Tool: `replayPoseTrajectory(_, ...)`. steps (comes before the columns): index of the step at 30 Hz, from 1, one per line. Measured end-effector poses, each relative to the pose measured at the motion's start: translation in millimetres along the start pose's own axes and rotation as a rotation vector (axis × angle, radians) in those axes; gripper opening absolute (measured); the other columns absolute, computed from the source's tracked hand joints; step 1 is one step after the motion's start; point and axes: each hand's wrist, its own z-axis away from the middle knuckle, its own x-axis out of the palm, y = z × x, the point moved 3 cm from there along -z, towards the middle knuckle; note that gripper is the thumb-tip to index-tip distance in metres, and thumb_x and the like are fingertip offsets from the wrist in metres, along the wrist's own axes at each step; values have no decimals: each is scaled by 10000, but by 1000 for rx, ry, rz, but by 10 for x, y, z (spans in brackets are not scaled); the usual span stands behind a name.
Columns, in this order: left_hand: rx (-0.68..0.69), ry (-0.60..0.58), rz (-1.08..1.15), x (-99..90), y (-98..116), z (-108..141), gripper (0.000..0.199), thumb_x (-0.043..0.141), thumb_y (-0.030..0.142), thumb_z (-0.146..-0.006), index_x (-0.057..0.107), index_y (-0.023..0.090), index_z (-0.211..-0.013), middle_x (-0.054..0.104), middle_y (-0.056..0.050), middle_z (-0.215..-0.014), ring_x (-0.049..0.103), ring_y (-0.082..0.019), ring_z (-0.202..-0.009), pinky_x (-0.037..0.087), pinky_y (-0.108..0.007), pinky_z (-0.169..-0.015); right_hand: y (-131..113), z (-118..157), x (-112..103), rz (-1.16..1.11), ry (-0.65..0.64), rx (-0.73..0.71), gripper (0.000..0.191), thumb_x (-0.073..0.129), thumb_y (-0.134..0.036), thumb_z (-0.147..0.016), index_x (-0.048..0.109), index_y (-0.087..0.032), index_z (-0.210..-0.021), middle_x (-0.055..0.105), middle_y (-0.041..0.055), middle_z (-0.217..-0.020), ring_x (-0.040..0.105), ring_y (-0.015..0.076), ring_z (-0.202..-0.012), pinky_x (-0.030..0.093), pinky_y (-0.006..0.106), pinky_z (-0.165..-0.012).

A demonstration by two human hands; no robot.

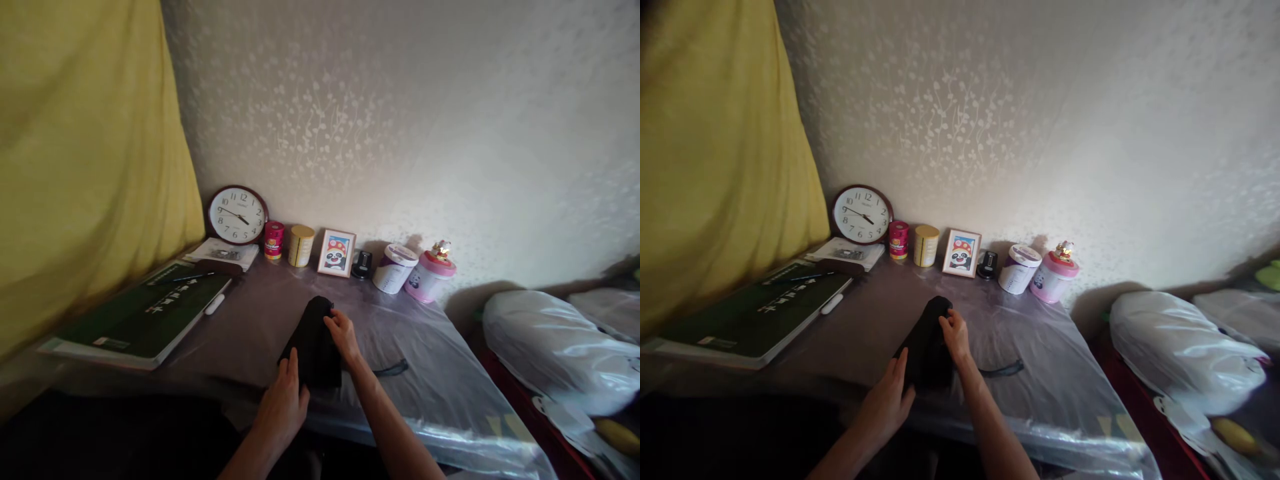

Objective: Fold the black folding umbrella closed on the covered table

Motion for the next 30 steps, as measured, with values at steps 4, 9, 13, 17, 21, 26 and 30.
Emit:
replayPoseTrajectory(4, -8, -3, -31, 0, -32, -28, 609, 363, 176, -823, 169, 42, -1384, 392, -218, -1300, 590, -217, -956, 446, -294, -771, -50, -40, 133, 16, 1, -18, 390, 555, -308, -728, 607, -108, -1059, 577, -8, -629, 536, 123, -578, 424, 216, -518)
replayPoseTrajectory(9, -55, -20, -72, -54, -65, -45, 635, 424, 194, -803, 196, 65, -1381, 390, -216, -1290, 620, -219, -895, 456, -312, -758, -88, -88, 281, 94, -38, -8, 376, 569, -269, -727, 598, -115, -1068, 589, -5, -633, 552, 124, -558, 427, 213, -486)
replayPoseTrajectory(13, -73, -22, -102, -115, -57, -25, 641, 452, 197, -783, 227, 98, -1375, 322, -223, -1347, 621, -229, -913, 462, -327, -766, -131, -73, 309, 124, -46, -26, 337, 574, -262, -733, 595, -151, -1050, 606, -9, -667, 540, 95, -494, 434, 205, -471)
replayPoseTrajectory(17, -25, 62, -113, -139, -60, -17, 581, 478, 174, -745, 340, 93, -1304, 212, -192, -1433, 487, -237, -1156, 408, -304, -908, -213, 21, 328, 55, -162, -71, 277, 463, -253, -807, 564, -151, -1045, 591, -31, -619, 522, 76, -445, 436, 201, -488)
replayPoseTrajectory(21, 42, 62, -76, -73, -71, -24, 472, 434, 139, -753, 412, 76, -1220, 332, -175, -1376, 514, -205, -1122, 421, -284, -894, -306, 149, 326, 42, -243, -173, 243, 434, -224, -806, 556, -169, -1009, 626, -22, -661, 564, 100, -565, 449, 211, -566)
replayPoseTrajectory(26, 56, 73, -59, -33, -59, -8, 590, 375, 72, -755, 250, 65, -1332, 390, -177, -1341, 500, -184, -1136, 404, -266, -909, -353, 248, 296, 81, -271, -281, 217, 445, -228, -804, 562, -205, -985, 664, -27, -709, 597, 126, -689, 443, 241, -672)
replayPoseTrajectory(30, 49, 99, 20, -87, -22, 15, 849, 405, 48, -735, -126, 140, -1391, 453, -141, -1287, 550, -161, -1052, 419, -245, -860, -342, 258, 302, 44, -302, -321, 212, 433, -234, -822, 561, -213, -990, 672, -25, -740, 611, 133, -723, 451, 252, -697)
